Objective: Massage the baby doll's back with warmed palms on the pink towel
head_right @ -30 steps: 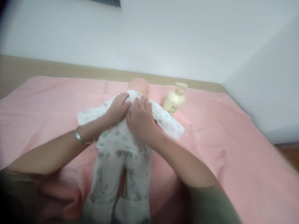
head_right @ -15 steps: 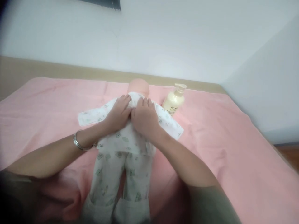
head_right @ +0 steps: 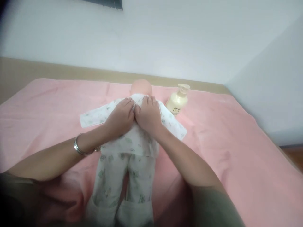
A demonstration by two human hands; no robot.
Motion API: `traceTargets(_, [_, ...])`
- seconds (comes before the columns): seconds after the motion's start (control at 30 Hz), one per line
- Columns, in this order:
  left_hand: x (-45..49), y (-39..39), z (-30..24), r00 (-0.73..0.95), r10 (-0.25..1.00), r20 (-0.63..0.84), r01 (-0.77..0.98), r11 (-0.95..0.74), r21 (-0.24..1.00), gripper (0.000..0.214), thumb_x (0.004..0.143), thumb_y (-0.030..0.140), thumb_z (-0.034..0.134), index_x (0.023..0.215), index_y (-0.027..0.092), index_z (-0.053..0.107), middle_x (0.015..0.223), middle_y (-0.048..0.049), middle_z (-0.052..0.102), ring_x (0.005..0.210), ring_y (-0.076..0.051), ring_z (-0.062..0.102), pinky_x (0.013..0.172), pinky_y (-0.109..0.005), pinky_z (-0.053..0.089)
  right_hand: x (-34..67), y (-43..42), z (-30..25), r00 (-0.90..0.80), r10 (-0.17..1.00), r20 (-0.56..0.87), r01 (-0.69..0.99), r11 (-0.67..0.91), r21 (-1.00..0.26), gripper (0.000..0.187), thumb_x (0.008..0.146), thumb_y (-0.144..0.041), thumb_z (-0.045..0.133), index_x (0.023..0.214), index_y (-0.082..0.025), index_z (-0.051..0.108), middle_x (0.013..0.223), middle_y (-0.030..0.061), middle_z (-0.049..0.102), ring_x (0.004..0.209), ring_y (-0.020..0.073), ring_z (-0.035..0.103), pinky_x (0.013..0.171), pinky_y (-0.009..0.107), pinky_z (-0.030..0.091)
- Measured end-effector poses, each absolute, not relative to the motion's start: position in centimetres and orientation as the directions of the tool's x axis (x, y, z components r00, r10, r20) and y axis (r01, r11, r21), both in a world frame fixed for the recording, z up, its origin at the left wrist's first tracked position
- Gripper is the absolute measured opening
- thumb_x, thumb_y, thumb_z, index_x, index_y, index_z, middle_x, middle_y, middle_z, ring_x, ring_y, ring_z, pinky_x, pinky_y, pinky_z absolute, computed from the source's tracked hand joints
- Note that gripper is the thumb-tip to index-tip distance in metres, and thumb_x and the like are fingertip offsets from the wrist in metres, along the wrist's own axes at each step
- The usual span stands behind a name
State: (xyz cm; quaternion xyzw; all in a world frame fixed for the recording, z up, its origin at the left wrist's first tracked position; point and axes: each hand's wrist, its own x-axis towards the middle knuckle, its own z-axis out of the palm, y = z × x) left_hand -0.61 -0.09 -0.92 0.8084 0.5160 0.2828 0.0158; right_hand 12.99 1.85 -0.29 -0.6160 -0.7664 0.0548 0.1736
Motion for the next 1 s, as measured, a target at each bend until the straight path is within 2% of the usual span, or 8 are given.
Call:
traceTargets(0.17, [-2.2,3.1,-0.2,0.209,0.943,0.259,0.818,-0.314,0.482,0.024,0.097,0.025,0.033,0.087,0.02,0.053,0.099,-0.0127,0.067,0.094,-0.025,0.06,0.096,-0.045,0.053,12.0,-1.8,0.3,-0.32,0.914,0.25,0.929,0.354,-0.108,0.061,0.103,-0.029,0.029,0.151,0.007,0.038,0.156,0.0328,0.043,0.15,0.0421,0.038,0.122,0.057,0.035])
traceTargets(0.23, [-2.4,3.7,-0.1,0.175,0.962,0.211,0.818,-0.261,0.512,0.024,0.098,0.028,0.033,0.082,0.021,0.049,0.096,-0.0108,0.066,0.09,-0.024,0.059,0.094,-0.045,0.053,12.0,-2.1,0.6,-0.365,0.898,0.246,0.914,0.395,-0.088,0.059,0.103,-0.028,0.03,0.149,0.007,0.042,0.153,0.0327,0.047,0.149,0.0404,0.041,0.122,0.054,0.037])
traceTargets(0.37, [-2.0,2.8,-0.1,0.207,0.941,0.267,0.85,-0.308,0.427,0.026,0.097,0.026,0.031,0.083,0.02,0.052,0.098,-0.014,0.066,0.095,-0.028,0.06,0.097,-0.049,0.052,12.9,0.2,0.9,-0.319,0.93,0.184,0.91,0.355,-0.215,0.056,0.103,-0.033,0.03,0.139,0.003,0.052,0.148,0.0291,0.054,0.146,0.0379,0.045,0.122,0.051,0.038])
traceTargets(0.5, [-1.1,0.6,0.0,0.29,0.885,0.365,0.84,-0.418,0.345,0.027,0.096,0.023,0.035,0.094,0.015,0.06,0.108,-0.0188,0.066,0.108,-0.031,0.06,0.105,-0.051,0.05,13.8,2.9,0.7,-0.201,0.975,0.097,0.923,0.222,-0.315,0.064,0.102,-0.041,0.036,0.145,0.006,0.045,0.157,0.0297,0.043,0.151,0.0415,0.034,0.124,0.055,0.032])
traceTargets(0.67, [-1.2,0.7,0.0,0.285,0.891,0.354,0.842,-0.409,0.351,0.025,0.095,0.018,0.035,0.09,0.017,0.059,0.105,-0.0166,0.067,0.105,-0.029,0.062,0.102,-0.047,0.051,13.3,1.6,0.3,-0.233,0.945,0.228,0.925,0.288,-0.248,0.055,0.102,-0.034,0.033,0.136,0.003,0.053,0.142,0.0289,0.058,0.138,0.0412,0.049,0.118,0.057,0.036])
traceTargets(0.87, [-2.2,3.8,-0.5,0.265,0.928,0.263,0.813,-0.362,0.456,0.022,0.094,0.022,0.033,0.084,0.02,0.053,0.097,-0.0129,0.066,0.091,-0.026,0.06,0.089,-0.044,0.053,12.2,-2.1,0.5,-0.329,0.924,0.193,0.908,0.366,-0.202,0.062,0.103,-0.031,0.031,0.155,0.003,0.034,0.163,0.0291,0.034,0.155,0.0429,0.027,0.124,0.06,0.029])
traceTargets(0.93, [-2.2,3.9,-0.6,0.266,0.931,0.251,0.816,-0.356,0.456,0.025,0.095,0.024,0.032,0.088,0.02,0.056,0.097,-0.0129,0.067,0.09,-0.025,0.06,0.089,-0.044,0.053,12.4,-1.8,0.8,-0.355,0.917,0.182,0.895,0.389,-0.218,0.059,0.103,-0.029,0.03,0.152,0.001,0.039,0.16,0.0279,0.039,0.155,0.0407,0.03,0.124,0.058,0.031])
traceTargets(1.0, [-2.1,3.2,-0.5,0.292,0.916,0.277,0.832,-0.386,0.399,0.031,0.096,0.026,0.029,0.095,0.017,0.059,0.103,-0.0153,0.067,0.097,-0.028,0.061,0.094,-0.047,0.052,12.8,-0.6,1.0,-0.361,0.913,0.189,0.879,0.401,-0.259,0.051,0.101,-0.026,0.028,0.141,-0.003,0.052,0.149,0.0252,0.053,0.147,0.0371,0.042,0.12,0.055,0.037])
